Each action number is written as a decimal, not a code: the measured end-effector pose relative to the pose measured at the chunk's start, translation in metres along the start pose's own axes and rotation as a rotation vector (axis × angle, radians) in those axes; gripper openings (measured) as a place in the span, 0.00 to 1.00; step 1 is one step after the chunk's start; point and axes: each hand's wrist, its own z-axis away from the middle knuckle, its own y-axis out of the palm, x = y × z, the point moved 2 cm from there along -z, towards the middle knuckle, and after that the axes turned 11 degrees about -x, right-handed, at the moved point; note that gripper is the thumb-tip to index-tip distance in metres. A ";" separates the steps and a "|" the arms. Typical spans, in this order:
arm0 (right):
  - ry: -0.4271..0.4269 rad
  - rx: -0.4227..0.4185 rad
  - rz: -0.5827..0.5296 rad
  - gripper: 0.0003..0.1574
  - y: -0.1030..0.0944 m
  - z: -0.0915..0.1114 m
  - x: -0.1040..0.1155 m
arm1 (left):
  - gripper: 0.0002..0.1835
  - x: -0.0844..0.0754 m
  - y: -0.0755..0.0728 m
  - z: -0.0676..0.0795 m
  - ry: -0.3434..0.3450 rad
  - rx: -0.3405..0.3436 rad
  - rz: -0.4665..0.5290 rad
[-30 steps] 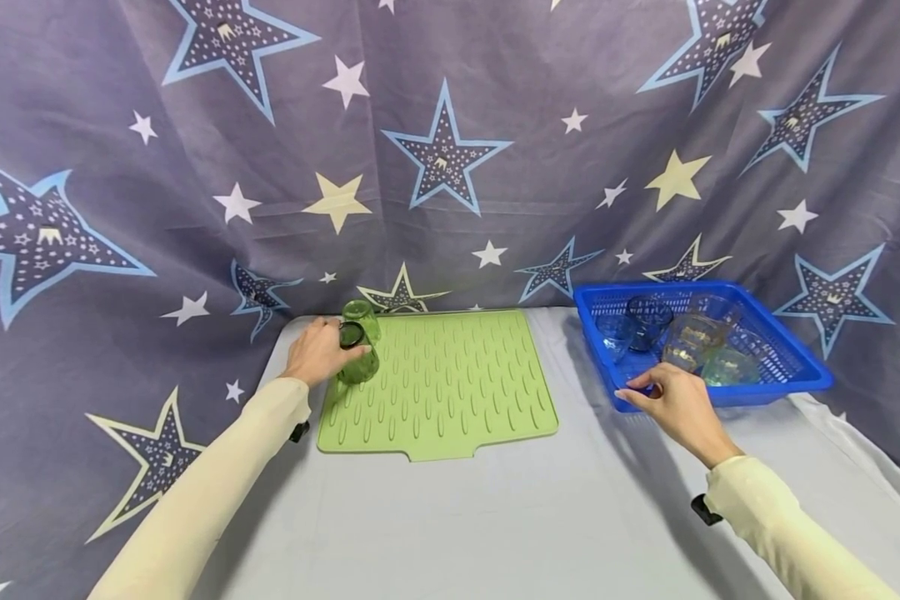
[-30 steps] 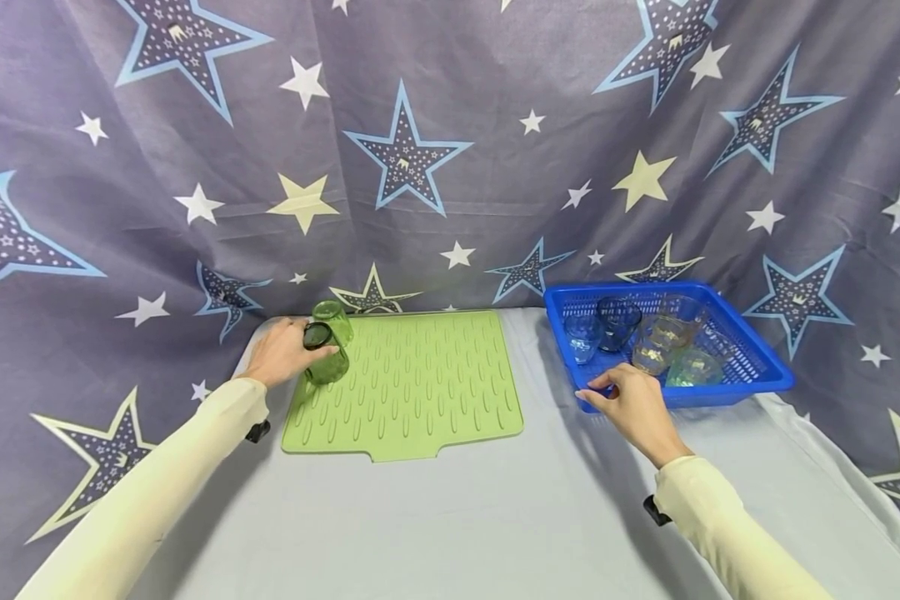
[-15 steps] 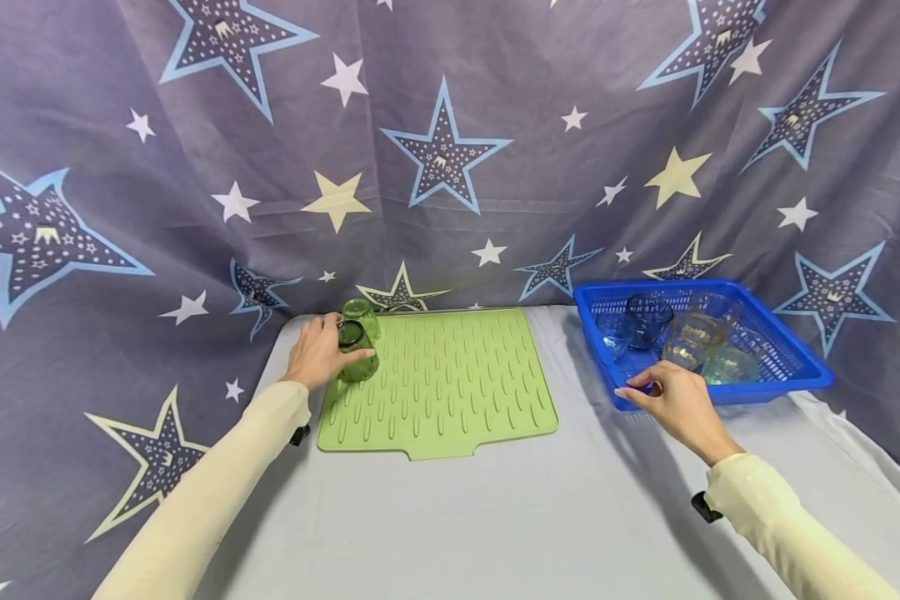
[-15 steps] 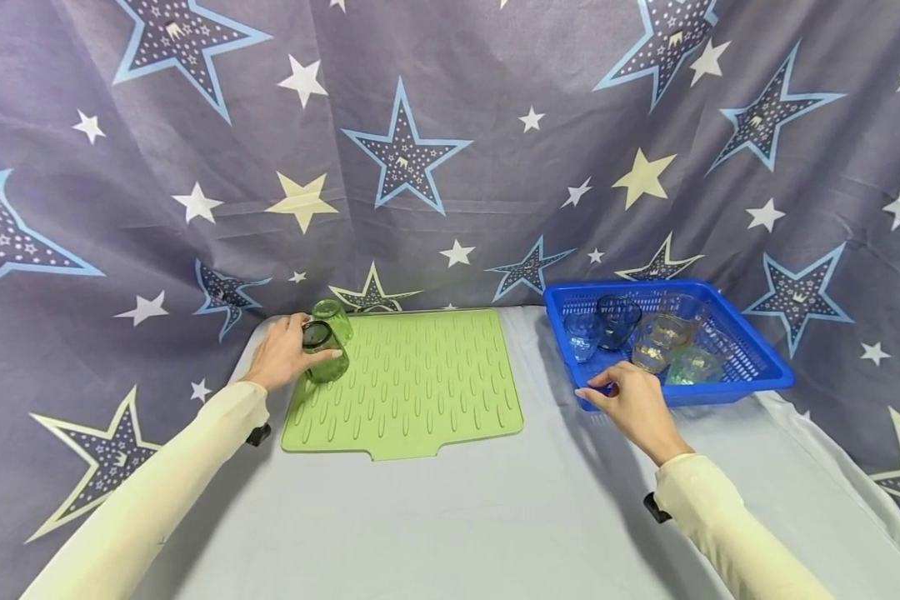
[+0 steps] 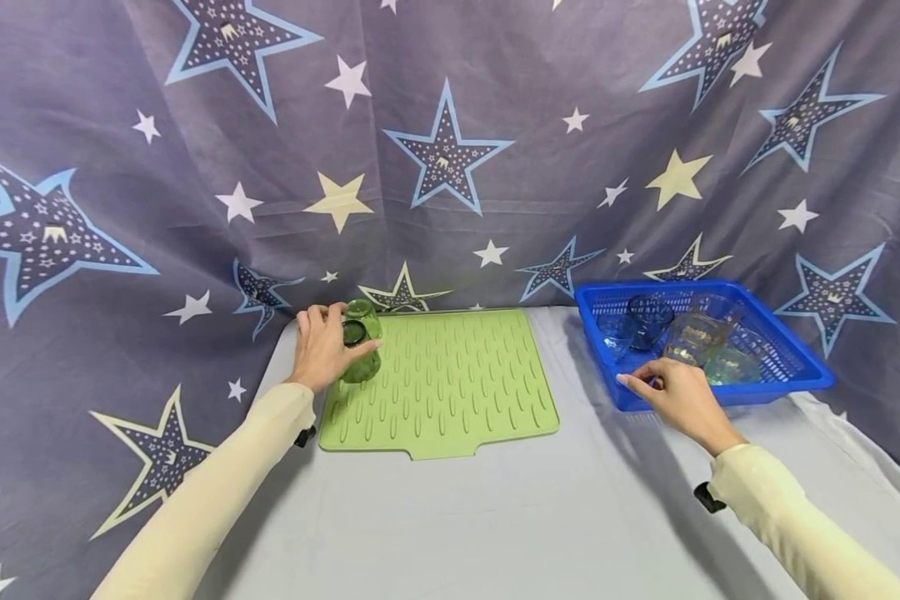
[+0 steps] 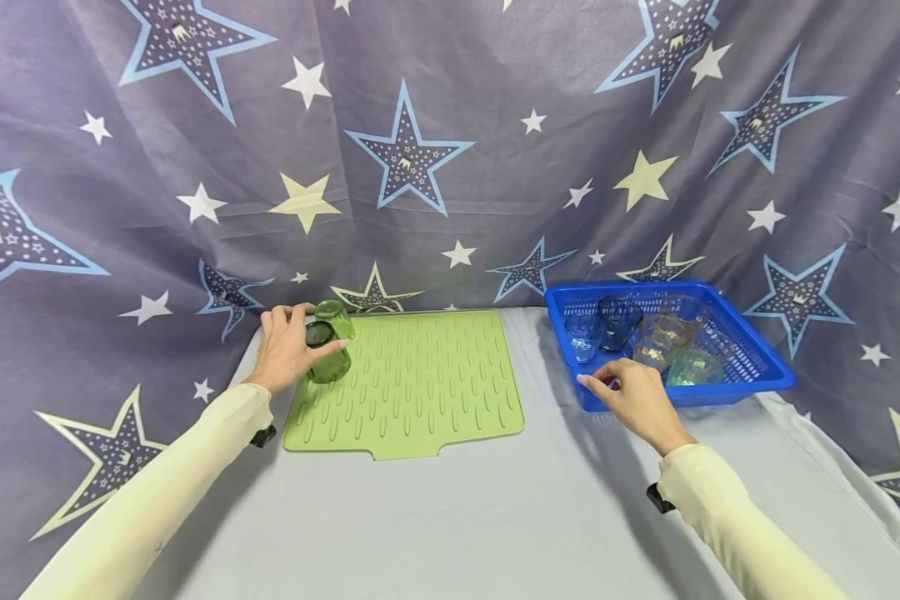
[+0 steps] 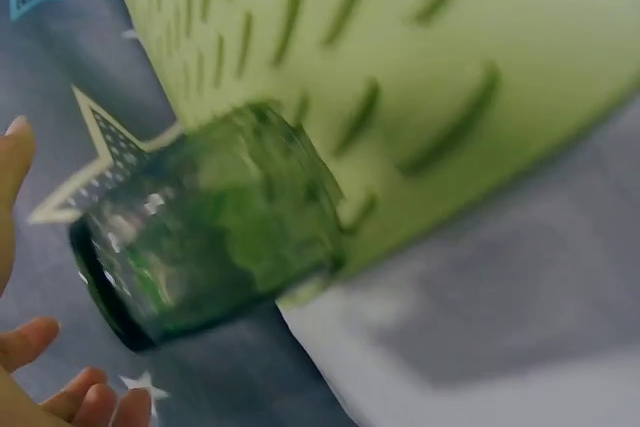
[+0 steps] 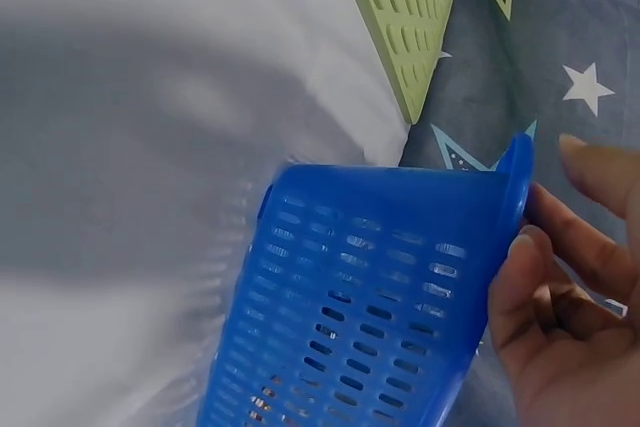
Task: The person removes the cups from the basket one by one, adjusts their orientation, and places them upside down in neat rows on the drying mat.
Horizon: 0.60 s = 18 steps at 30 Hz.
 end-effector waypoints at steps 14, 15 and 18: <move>0.062 0.008 0.045 0.21 -0.010 -0.025 -0.038 | 0.35 -0.075 0.013 0.019 0.093 0.153 0.289; 0.064 0.001 0.052 0.21 -0.012 -0.026 -0.043 | 0.34 -0.080 0.015 0.021 0.098 0.179 0.310; 0.072 -0.005 0.079 0.19 -0.018 -0.028 -0.061 | 0.33 -0.097 0.021 0.027 0.125 0.254 0.368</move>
